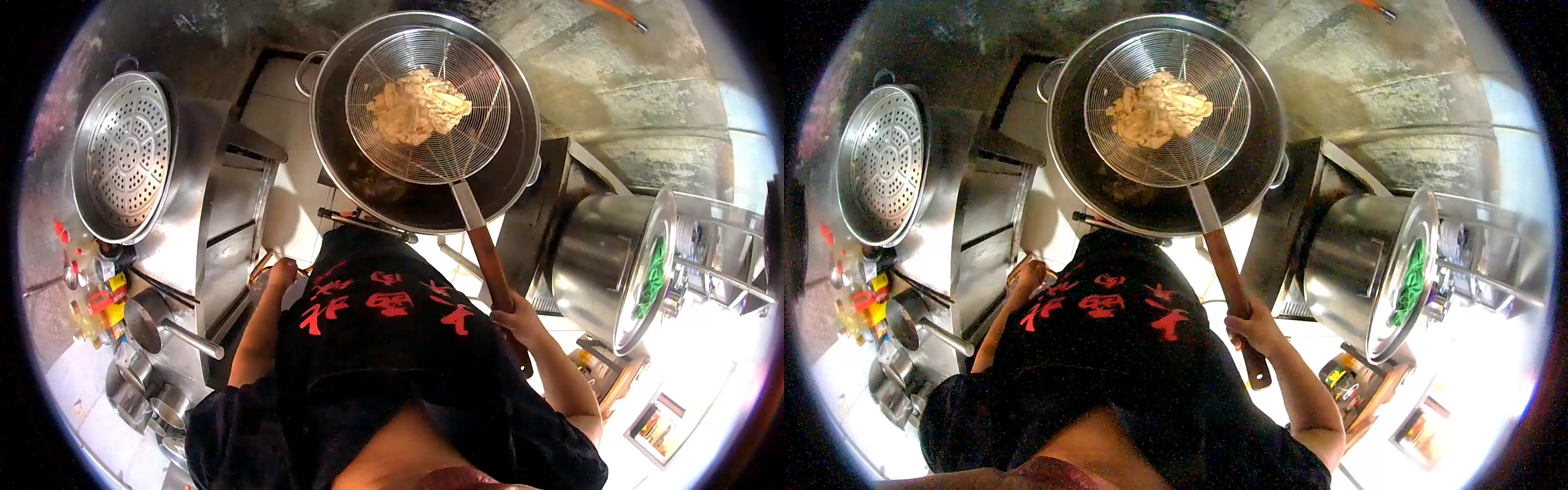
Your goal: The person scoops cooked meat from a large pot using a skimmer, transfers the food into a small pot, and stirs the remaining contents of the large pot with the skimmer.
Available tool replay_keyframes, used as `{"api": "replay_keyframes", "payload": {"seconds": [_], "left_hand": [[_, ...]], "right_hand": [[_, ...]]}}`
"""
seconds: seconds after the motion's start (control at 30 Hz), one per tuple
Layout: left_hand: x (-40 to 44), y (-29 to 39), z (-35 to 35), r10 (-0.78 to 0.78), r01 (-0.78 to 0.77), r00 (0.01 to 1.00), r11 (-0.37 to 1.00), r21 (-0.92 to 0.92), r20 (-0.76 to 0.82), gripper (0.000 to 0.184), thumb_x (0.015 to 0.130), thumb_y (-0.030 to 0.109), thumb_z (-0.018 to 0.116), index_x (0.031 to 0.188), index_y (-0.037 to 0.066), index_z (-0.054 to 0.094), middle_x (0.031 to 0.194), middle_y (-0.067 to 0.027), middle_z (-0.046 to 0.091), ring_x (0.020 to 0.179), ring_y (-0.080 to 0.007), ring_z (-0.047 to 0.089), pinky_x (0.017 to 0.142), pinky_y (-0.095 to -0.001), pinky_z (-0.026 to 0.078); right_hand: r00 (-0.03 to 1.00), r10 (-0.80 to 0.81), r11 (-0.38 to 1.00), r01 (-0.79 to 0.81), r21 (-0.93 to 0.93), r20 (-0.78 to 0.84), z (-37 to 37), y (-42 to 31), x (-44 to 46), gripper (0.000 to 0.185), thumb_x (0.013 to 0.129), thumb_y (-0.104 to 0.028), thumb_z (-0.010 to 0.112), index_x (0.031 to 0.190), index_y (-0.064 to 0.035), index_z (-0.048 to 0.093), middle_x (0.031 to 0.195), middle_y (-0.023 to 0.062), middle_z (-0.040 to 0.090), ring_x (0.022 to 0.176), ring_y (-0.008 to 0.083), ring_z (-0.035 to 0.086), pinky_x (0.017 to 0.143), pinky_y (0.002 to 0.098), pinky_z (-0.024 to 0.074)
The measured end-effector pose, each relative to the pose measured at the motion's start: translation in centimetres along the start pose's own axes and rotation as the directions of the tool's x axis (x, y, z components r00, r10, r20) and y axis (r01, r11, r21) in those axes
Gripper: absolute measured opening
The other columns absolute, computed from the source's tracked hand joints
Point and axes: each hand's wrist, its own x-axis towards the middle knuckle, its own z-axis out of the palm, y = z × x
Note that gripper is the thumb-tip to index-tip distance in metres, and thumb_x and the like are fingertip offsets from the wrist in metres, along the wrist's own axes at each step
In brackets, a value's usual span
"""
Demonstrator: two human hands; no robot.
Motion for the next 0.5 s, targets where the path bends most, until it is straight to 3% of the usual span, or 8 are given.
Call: {"api": "replay_keyframes", "payload": {"seconds": [0.1, 0.23, 0.27, 0.37, 0.47, 0.5], "left_hand": [[1.1, 1.3, -0.6, 0.143, -0.149, 0.985, 0.987, -0.054, -0.101, 0.029, 0.081, 0.026, 0.047, 0.084, 0.001, 0.062, 0.083, -0.0225, 0.063, 0.082, -0.0358, 0.062, 0.073, -0.0419, 0.049], [2.1, 3.8, -2.6, 0.071, -0.087, 0.994, 0.976, -0.200, -0.087, 0.025, 0.081, 0.024, 0.049, 0.092, 0.006, 0.063, 0.089, -0.0224, 0.062, 0.084, -0.0405, 0.059, 0.076, -0.0431, 0.048], [1.6, 5.4, -3.9, 0.046, -0.050, 0.998, 0.985, -0.167, -0.030, 0.025, 0.081, 0.024, 0.050, 0.094, 0.007, 0.062, 0.090, -0.0232, 0.062, 0.086, -0.0407, 0.059, 0.077, -0.0430, 0.048], [3.4, 4.2, -2.8, 0.236, -0.243, 0.969, 0.964, -0.109, -0.072, 0.026, 0.080, 0.024, 0.050, 0.094, 0.005, 0.062, 0.090, -0.0230, 0.062, 0.087, -0.0395, 0.059, 0.079, -0.0424, 0.048], [2.1, 5.7, -3.2, 0.025, -0.027, 1.000, 0.978, -0.206, -0.012, 0.028, 0.080, 0.025, 0.049, 0.093, 0.004, 0.062, 0.091, -0.0236, 0.061, 0.090, -0.0385, 0.059, 0.080, -0.0417, 0.047], [2.1, 5.4, -2.8, 0.034, -0.037, 0.999, 0.977, -0.210, -0.020, 0.028, 0.080, 0.025, 0.049, 0.092, 0.003, 0.062, 0.092, -0.0238, 0.061, 0.090, -0.0384, 0.059, 0.080, -0.0416, 0.047]], "right_hand": [[0.994, -0.093, 0.996, 0.093, -0.016, -0.050, 0.0, 2.2, 0.0, 0.035, 0.077, 0.000, 0.058, 0.107, -0.0027, 0.040, 0.057, 0.0057, 0.051, 0.044, 0.0147, 0.050, 0.040, 0.0278, 0.0433], [0.987, -0.124, 0.992, 0.120, -0.038, -0.101, 0.4, 3.4, -0.2, 0.026, 0.078, -0.004, 0.060, 0.099, -0.0026, 0.045, 0.060, 0.0047, 0.053, 0.046, 0.0136, 0.051, 0.042, 0.0267, 0.0436], [0.983, -0.148, 0.988, 0.143, -0.056, -0.105, 0.4, 4.0, 0.0, 0.025, 0.078, -0.005, 0.061, 0.098, -0.0027, 0.046, 0.060, 0.0045, 0.053, 0.047, 0.0133, 0.052, 0.042, 0.0265, 0.0438], [0.979, -0.167, 0.986, 0.167, -0.014, -0.117, 0.7, 4.6, 0.1, 0.022, 0.078, -0.006, 0.062, 0.094, -0.0034, 0.047, 0.064, 0.0042, 0.054, 0.050, 0.0127, 0.052, 0.046, 0.0251, 0.0433], [0.971, -0.193, 0.980, 0.197, 0.019, -0.138, 0.7, 5.9, 0.7, 0.022, 0.078, -0.005, 0.062, 0.094, -0.0038, 0.048, 0.065, 0.0037, 0.054, 0.051, 0.0127, 0.052, 0.048, 0.0251, 0.0428], [0.974, -0.175, 0.983, 0.181, 0.029, -0.145, 0.8, 6.0, 0.7, 0.021, 0.078, -0.005, 0.062, 0.094, -0.0038, 0.048, 0.065, 0.0035, 0.054, 0.052, 0.0127, 0.052, 0.049, 0.0252, 0.0428]]}}
